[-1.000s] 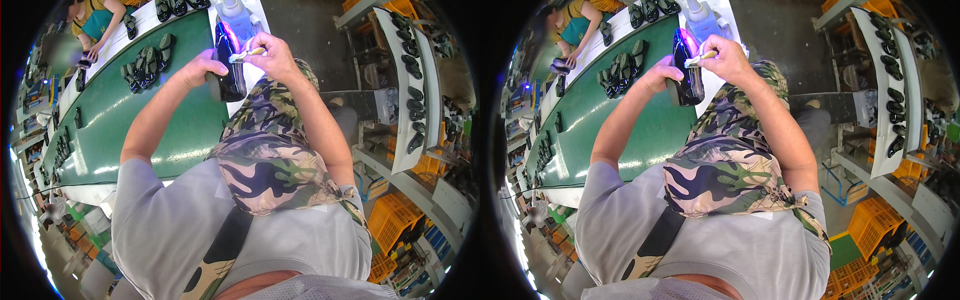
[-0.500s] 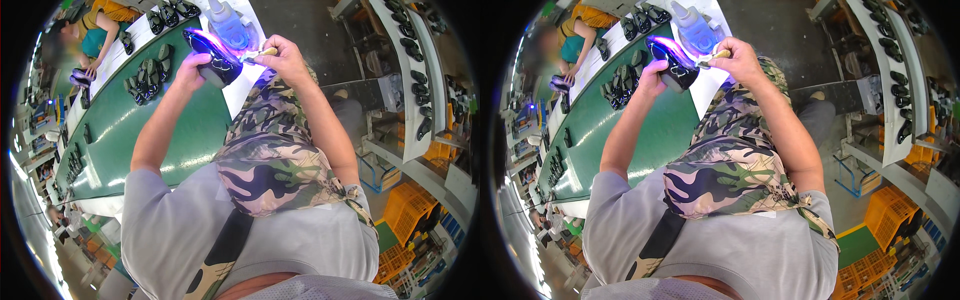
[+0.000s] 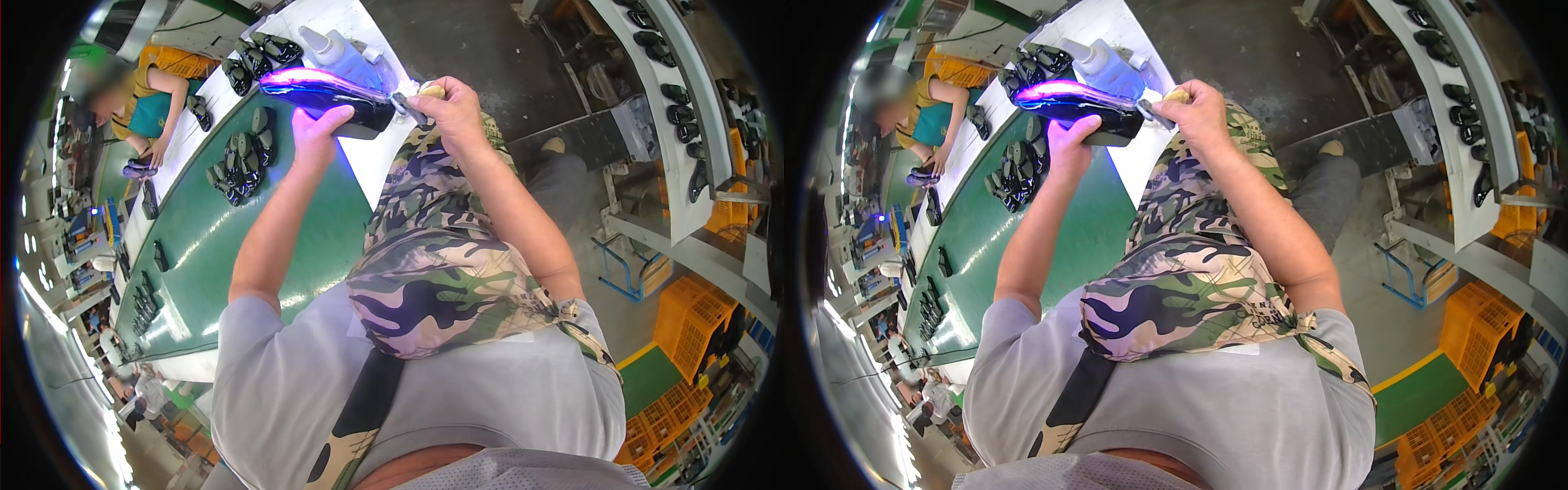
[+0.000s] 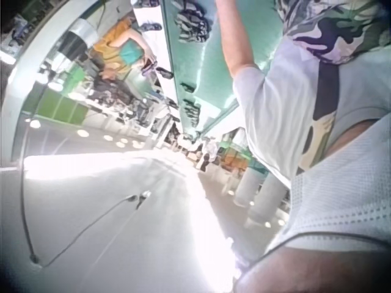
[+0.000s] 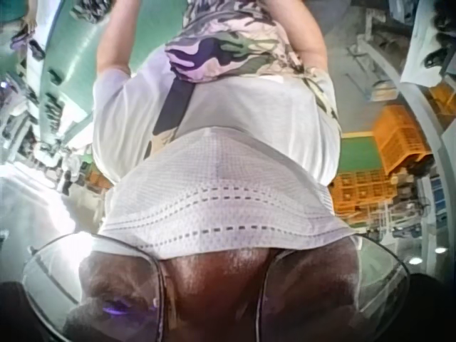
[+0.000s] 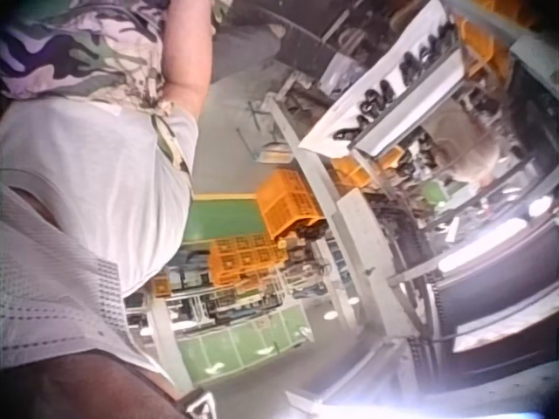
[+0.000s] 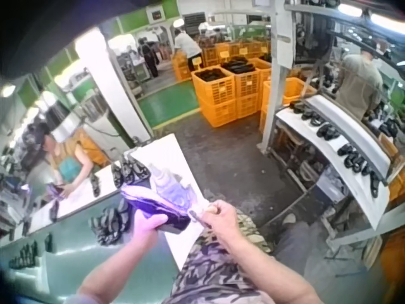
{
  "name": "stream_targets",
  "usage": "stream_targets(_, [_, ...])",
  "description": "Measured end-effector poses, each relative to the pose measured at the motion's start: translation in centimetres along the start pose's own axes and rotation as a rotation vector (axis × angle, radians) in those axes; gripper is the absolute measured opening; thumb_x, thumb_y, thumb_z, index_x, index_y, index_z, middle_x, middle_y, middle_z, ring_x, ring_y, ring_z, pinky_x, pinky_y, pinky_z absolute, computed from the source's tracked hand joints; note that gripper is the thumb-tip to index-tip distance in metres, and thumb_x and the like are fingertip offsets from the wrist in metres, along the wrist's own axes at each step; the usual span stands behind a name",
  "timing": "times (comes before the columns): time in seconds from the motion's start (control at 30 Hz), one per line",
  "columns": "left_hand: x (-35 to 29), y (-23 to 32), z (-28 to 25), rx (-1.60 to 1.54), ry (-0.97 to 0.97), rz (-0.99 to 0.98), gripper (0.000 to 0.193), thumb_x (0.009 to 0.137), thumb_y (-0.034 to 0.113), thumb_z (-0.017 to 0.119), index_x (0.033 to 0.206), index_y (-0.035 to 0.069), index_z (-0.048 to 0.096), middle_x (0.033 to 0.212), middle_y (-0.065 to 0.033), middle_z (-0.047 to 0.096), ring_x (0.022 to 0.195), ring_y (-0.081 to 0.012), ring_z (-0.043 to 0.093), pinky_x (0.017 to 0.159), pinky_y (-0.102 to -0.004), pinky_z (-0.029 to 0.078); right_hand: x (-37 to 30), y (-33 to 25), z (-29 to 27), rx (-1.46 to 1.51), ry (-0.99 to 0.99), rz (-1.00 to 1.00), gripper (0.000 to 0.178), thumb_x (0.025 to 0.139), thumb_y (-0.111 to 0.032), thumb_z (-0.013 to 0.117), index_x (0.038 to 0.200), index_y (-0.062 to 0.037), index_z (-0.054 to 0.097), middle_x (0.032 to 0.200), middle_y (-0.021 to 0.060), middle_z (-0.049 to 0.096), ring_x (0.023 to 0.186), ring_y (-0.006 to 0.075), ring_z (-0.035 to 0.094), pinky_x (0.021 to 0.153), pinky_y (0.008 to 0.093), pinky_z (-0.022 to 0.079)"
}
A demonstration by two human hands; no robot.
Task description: The worker applies glue to the edges of various shoe soles on a factory conveyor belt using an applicator.
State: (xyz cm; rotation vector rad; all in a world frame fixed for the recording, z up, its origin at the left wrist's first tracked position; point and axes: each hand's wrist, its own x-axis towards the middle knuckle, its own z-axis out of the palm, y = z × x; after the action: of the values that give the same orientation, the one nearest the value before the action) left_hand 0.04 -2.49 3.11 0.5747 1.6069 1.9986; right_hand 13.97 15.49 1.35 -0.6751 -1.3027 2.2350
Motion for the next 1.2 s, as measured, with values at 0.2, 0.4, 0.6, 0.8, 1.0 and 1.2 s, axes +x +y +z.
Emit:
stream_targets(0.2, [1.7, 0.1, 4.3, 0.150, -0.040, 0.102, 0.055, 0.070, 0.005, 0.077, 0.120, -0.001, 0.056, 0.112, -0.0109, 0.064, 0.104, -0.0230, 0.063, 0.098, -0.0358, 0.048, 0.9, -2.0, -1.1, 0.015, 0.137, -0.015, 0.020, 0.071, 0.001, 0.078, 0.083, 0.0003, 0.063, 0.078, 0.0062, 0.066, 0.066, 0.0122, 0.061, 0.059, 0.0277, 0.051])
stream_targets(0.4, [1.9, 1.5, 10.9, 0.208, -0.143, 0.084, 0.061, 0.069, 0.004, 0.077, 0.125, -0.002, 0.052, 0.114, -0.0129, 0.063, 0.105, -0.0244, 0.063, 0.099, -0.0369, 0.047, 1.7, -3.4, -5.4, 0.127, 0.270, -0.135, 0.024, 0.068, -0.005, 0.081, 0.083, -0.0013, 0.063, 0.075, 0.0037, 0.064, 0.067, 0.0108, 0.058, 0.060, 0.0287, 0.048])
stream_targets(0.6, [6.0, 3.2, 19.1, 0.201, -0.338, 0.007, 0.051, 0.071, 0.001, 0.073, 0.119, -0.001, 0.054, 0.110, -0.0095, 0.064, 0.099, -0.0213, 0.063, 0.096, -0.0352, 0.049, 1.1, -2.5, -17.5, 0.384, 0.545, -0.112, 0.020, 0.073, -0.005, 0.079, 0.085, -0.0018, 0.063, 0.077, 0.0020, 0.061, 0.068, 0.0109, 0.057, 0.059, 0.0274, 0.046])
stream_targets(0.8, [11.2, 4.8, 31.1, 0.205, -0.517, -0.098, 0.049, 0.076, 0.000, 0.068, 0.121, -0.001, 0.051, 0.105, -0.0100, 0.062, 0.095, -0.0218, 0.063, 0.089, -0.0354, 0.052, -2.1, 3.7, -26.1, 0.523, 0.722, 0.024, 0.020, 0.074, -0.005, 0.076, 0.087, -0.0042, 0.060, 0.075, 0.0013, 0.059, 0.062, 0.0104, 0.053, 0.051, 0.0267, 0.039])
stream_targets(1.0, [14.5, 4.0, 42.4, 0.298, -0.535, -0.189, 0.043, 0.073, 0.003, 0.077, 0.109, 0.001, 0.053, 0.096, -0.0090, 0.064, 0.087, -0.0197, 0.064, 0.078, -0.0335, 0.055, 0.2, 6.0, -29.4, 0.358, 0.782, 0.019, 0.021, 0.072, -0.006, 0.076, 0.086, -0.0029, 0.061, 0.076, 0.0024, 0.060, 0.066, 0.0125, 0.056, 0.057, 0.0307, 0.043])
stream_targets(1.2, [12.5, 2.7, 44.9, 0.198, -0.655, -0.025, 0.051, 0.071, 0.000, 0.077, 0.115, 0.001, 0.053, 0.102, -0.0077, 0.063, 0.094, -0.0192, 0.062, 0.087, -0.0339, 0.051, 0.0, 7.3, -30.0, 0.389, 0.753, 0.017, 0.018, 0.069, -0.005, 0.076, 0.079, -0.0013, 0.063, 0.073, 0.0031, 0.062, 0.063, 0.0143, 0.057, 0.057, 0.0318, 0.043])
